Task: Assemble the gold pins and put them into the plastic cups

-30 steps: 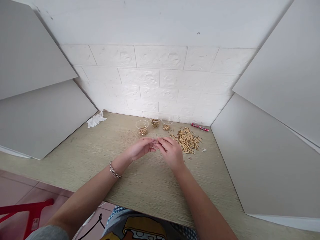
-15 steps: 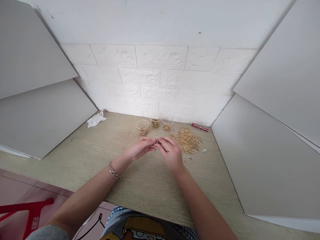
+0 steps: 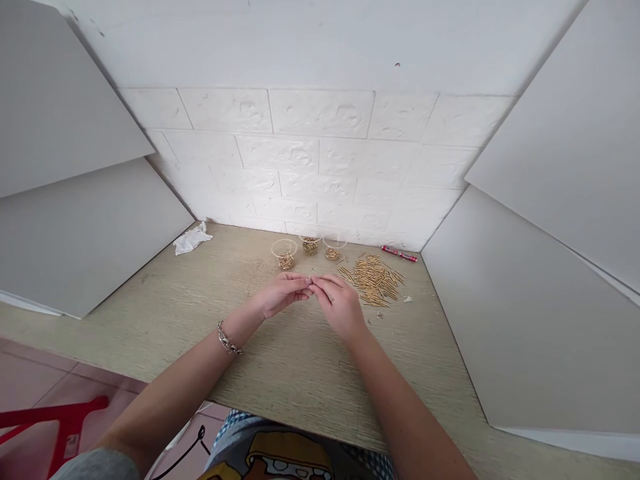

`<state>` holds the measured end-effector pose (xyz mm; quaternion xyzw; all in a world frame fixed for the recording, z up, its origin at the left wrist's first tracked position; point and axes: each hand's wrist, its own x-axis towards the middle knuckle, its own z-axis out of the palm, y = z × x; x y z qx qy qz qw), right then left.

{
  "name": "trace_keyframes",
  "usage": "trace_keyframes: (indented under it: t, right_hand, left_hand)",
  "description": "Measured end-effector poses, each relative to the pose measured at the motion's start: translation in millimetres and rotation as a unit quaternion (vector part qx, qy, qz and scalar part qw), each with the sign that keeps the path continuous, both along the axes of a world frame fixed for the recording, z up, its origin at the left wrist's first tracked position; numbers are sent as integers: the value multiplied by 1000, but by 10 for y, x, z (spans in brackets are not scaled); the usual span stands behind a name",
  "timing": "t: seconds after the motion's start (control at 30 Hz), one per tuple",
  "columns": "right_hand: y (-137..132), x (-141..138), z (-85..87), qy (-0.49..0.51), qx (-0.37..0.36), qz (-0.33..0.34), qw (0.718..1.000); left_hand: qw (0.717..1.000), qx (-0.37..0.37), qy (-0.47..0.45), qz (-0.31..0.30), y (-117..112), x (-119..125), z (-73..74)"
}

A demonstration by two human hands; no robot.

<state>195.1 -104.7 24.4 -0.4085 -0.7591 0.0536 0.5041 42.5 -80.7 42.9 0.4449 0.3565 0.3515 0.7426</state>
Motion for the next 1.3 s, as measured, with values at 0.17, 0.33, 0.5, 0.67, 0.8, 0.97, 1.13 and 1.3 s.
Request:
trace_keyframes:
  t: [0.17, 0.33, 0.5, 0.67, 0.8, 0.97, 1.13, 1.3]
  right_hand:
    - [21, 11, 6, 29, -59, 10, 998]
    - [32, 23, -6, 28, -82, -22, 996]
    - [31, 15, -21, -1, -86, -30, 996]
    - [16, 5, -8, -4, -94, -26, 995]
    - [18, 13, 2, 2, -86, -24, 996]
    - [21, 14, 5, -7, -87, -22, 996]
    - [30, 17, -2, -5, -89, -24, 996]
    - [40, 27, -4, 18, -102, -76, 992]
  left_hand:
    - [997, 37, 68, 6, 30, -17, 25]
    - [902, 259, 338, 74, 120, -92, -33]
    - [748, 415, 514, 60, 183, -137, -238]
    - [700, 450, 554, 32, 208, -137, -334]
    - [706, 488, 514, -7, 228, -136, -325]
    - [712, 494, 497, -40, 258, -128, -336]
    - [699, 502, 507, -45, 258, -85, -383]
    - [711, 506, 488, -21, 245, -45, -416]
